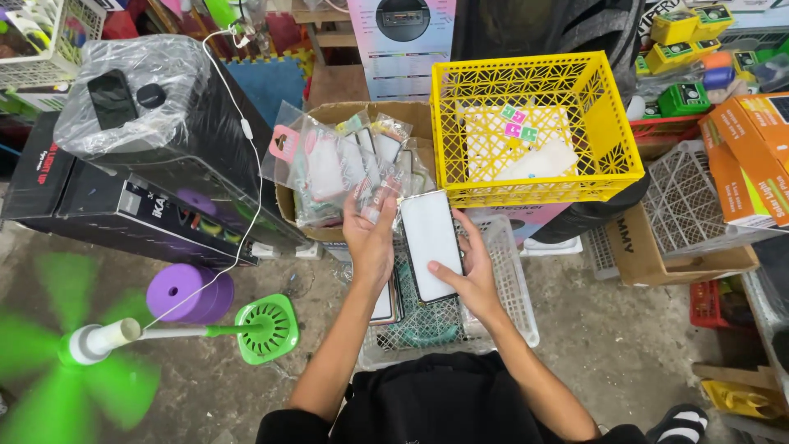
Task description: Organize and sort phone screen protectors and cases from a plastic bin.
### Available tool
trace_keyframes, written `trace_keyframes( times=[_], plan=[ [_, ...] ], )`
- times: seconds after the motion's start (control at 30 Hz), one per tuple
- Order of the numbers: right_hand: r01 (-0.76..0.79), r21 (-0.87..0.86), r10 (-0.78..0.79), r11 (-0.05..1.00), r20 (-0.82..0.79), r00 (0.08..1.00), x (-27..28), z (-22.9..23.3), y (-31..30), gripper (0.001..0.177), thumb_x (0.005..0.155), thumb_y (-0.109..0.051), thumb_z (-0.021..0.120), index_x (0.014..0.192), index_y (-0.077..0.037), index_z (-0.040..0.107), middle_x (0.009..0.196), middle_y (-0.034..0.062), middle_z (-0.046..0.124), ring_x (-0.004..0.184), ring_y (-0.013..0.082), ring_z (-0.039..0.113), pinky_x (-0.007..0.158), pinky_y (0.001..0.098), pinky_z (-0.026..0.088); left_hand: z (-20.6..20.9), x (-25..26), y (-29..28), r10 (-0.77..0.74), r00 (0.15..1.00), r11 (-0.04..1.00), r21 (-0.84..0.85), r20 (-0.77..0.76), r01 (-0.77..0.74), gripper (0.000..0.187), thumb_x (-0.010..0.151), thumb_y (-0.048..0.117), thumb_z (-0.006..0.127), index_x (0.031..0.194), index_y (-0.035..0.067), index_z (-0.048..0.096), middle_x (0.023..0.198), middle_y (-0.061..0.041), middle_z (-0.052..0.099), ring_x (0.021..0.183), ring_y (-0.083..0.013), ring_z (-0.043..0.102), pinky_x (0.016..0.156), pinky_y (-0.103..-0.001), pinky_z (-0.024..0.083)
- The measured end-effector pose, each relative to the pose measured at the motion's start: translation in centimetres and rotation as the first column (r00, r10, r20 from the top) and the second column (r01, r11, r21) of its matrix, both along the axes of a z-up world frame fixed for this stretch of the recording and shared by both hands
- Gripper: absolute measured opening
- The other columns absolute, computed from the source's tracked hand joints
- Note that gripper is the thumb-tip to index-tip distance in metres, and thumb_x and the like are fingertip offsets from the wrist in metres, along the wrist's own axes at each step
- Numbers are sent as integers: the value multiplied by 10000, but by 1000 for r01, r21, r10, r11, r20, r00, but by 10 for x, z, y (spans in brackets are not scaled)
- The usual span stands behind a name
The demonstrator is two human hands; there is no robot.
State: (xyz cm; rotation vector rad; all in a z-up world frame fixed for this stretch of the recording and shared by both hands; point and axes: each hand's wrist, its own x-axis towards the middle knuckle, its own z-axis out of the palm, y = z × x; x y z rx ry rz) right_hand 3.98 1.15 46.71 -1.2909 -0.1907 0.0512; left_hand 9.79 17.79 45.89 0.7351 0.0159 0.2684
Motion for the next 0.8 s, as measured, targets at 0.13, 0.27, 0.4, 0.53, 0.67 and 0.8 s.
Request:
trace_keyframes(
  times=[0.13, 0.27, 0.4, 0.53, 0.67, 0.8],
  plan=[
    [-27, -53, 29, 998, 31, 999, -2, -2, 2, 912, 823, -4, 786, 1588, -38, 290, 1352, 182, 615, 1220, 206, 619, 1030, 331, 504, -4, -2, 2, 86, 992, 990, 121, -93, -75, 645, 950, -89, 691, 1505, -3, 372, 1340, -254, 583, 1164, -266, 610, 1007, -395, 512],
    [-89, -84, 92, 992, 29, 995, 3, -4, -2, 924, 817, -21, 806, 1595, -34, 307, 1376, 173, 604, 1242, 197, 601, 1041, 327, 494, 4, -5, 3, -33, 999, 994, 104, -31, 36, 622, 923, -68, 699, 1460, -10, 391, 1362, -229, 613, 1197, -242, 657, 1021, -372, 562],
    [-172, -102, 171, 980, -15, 985, 7, -5, -12, 923, 813, -21, 823, 1602, -43, 346, 1359, 171, 606, 1239, 208, 603, 1036, 329, 499, 9, -7, 8, -70, 991, 989, 124, -117, 85, 582, 952, -40, 687, 1455, -23, 395, 1345, -243, 647, 1160, -240, 662, 983, -365, 567],
    [-157, -109, 149, 982, -80, 986, 13, 0, -16, 912, 770, -5, 837, 1545, -81, 363, 1291, 146, 589, 1166, 224, 626, 922, 339, 565, 10, -10, 8, -109, 990, 974, 192, -88, 124, 648, 919, -51, 686, 1477, 1, 361, 1328, -213, 641, 1212, -235, 669, 1003, -357, 571],
    [-49, -38, 44, 998, -114, 992, 18, -7, -19, 925, 685, 29, 863, 1432, -130, 342, 1232, 116, 551, 1106, 227, 642, 807, 342, 634, 9, -14, 6, -144, 972, 957, 224, -187, 185, 767, 881, -94, 709, 1528, 18, 312, 1368, -164, 606, 1214, -235, 629, 1026, -377, 542],
    [-7, -55, 2, 998, -95, 996, 17, -18, -19, 921, 688, 49, 874, 1428, -115, 350, 1259, 144, 547, 1137, 216, 625, 872, 335, 603, 0, -22, -4, -175, 961, 921, 310, -214, 237, 853, 849, -117, 718, 1549, 81, 273, 1421, -96, 558, 1273, -205, 576, 1081, -360, 489]
  ],
)
